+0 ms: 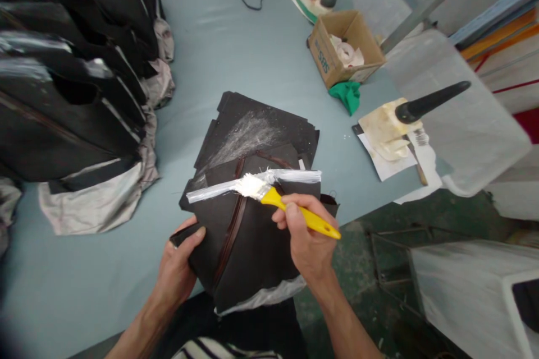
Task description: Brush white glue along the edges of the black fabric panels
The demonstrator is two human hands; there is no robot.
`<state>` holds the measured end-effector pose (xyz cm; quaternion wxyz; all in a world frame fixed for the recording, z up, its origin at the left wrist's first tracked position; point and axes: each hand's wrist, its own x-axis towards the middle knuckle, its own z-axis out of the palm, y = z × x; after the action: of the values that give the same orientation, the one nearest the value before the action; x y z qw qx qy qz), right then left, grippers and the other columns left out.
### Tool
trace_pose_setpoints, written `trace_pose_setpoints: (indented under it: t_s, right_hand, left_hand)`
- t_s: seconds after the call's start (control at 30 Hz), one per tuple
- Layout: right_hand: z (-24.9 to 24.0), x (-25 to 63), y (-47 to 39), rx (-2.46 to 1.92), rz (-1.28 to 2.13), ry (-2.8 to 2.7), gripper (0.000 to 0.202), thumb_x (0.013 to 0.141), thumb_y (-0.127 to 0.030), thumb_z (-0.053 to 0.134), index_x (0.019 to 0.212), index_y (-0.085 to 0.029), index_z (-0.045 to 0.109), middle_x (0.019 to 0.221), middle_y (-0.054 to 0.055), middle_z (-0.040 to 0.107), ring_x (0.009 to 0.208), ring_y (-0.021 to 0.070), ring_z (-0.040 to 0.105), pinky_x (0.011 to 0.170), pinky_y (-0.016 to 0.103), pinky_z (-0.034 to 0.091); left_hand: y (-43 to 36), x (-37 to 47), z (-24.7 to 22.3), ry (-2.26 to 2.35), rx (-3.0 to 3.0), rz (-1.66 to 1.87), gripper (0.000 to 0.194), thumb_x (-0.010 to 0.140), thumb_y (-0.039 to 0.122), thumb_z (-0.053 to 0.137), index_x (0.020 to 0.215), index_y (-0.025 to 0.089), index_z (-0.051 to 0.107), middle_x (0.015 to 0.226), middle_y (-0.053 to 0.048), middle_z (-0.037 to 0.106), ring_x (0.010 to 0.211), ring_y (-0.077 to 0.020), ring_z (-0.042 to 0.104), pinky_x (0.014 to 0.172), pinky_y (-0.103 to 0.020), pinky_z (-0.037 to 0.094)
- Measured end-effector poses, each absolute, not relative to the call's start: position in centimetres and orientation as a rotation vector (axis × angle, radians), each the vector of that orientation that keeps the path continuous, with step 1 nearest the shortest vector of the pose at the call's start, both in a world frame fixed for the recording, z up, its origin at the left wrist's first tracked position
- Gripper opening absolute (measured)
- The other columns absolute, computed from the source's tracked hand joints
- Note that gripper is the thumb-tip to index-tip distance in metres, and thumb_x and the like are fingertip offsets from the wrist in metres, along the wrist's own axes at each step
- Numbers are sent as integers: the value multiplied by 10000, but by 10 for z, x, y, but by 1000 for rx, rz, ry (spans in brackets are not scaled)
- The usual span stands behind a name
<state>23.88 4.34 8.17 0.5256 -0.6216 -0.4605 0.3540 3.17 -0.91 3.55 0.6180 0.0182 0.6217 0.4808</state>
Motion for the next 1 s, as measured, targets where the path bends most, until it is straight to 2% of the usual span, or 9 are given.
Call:
trace_pose_setpoints:
  t_s: [0.2, 0.33, 0.53, 0.7, 0.8, 0.9, 1.0]
  right_hand:
    - [91, 233, 59, -1412, 662, -1152, 107, 971, -234, 641, 942, -193, 736, 720, -27, 742, 562, 133, 685, 562, 233, 599]
    - [98, 248, 43, -1479, 498, -1307, 99, 985, -222, 648, 969, -202, 743, 751, -39, 759, 572, 116, 698, 586, 205, 592]
    - [94, 238, 30, -1382, 469, -1756, 92, 1009, -203, 624, 969, -218, 705, 800, -26, 774, 675, 145, 755, 702, 232, 627]
    - [89, 201, 33, -1272, 522, -1771, 97, 1013, -163, 598, 997, -213, 680, 806, -7, 776, 664, 154, 756, 708, 241, 641]
    - [88, 180, 30, -1163, 582, -1736, 119, 997, -123, 591, 1034, -206, 669, 830, 3, 779, 674, 153, 755, 706, 249, 635]
    - [89, 158, 22, -1089, 666, -1708, 122, 1006, -115, 582, 1041, -203, 658, 849, 10, 778, 692, 152, 752, 713, 259, 625]
    - [95, 142, 15, -1057, 757, -1680, 101, 1016, -146, 574, 1027, -203, 657, 845, 4, 772, 696, 145, 746, 717, 256, 619]
  left_hand:
    - [-10, 35, 35, 1501, -7, 1137, 661, 537, 395, 1015, 1112, 181, 767, 854, -31, 842, 716, -238, 793, 666, -303, 658]
    - [-11, 37, 36, 1501, 2, 1149, 648, 555, 393, 1007, 1117, 178, 768, 885, -36, 845, 738, -239, 795, 698, -316, 664]
    - [-11, 38, 36, 1534, -5, 1151, 695, 549, 413, 986, 1152, 160, 749, 885, -61, 842, 769, -270, 798, 713, -344, 657]
    - [-11, 39, 37, 1499, 0, 1158, 655, 578, 391, 967, 1153, 174, 740, 910, -45, 832, 753, -221, 771, 718, -304, 626]
    - [-12, 38, 37, 1484, 40, 1168, 538, 602, 378, 947, 1070, 191, 758, 826, 6, 794, 695, -166, 716, 680, -256, 592]
    - [-14, 36, 37, 1477, 69, 1154, 366, 594, 354, 927, 867, 189, 748, 668, 45, 699, 582, -118, 614, 591, -221, 535]
    - [-16, 34, 37, 1474, 59, 1127, 344, 569, 359, 921, 810, 204, 732, 597, 54, 642, 529, -113, 565, 534, -225, 497]
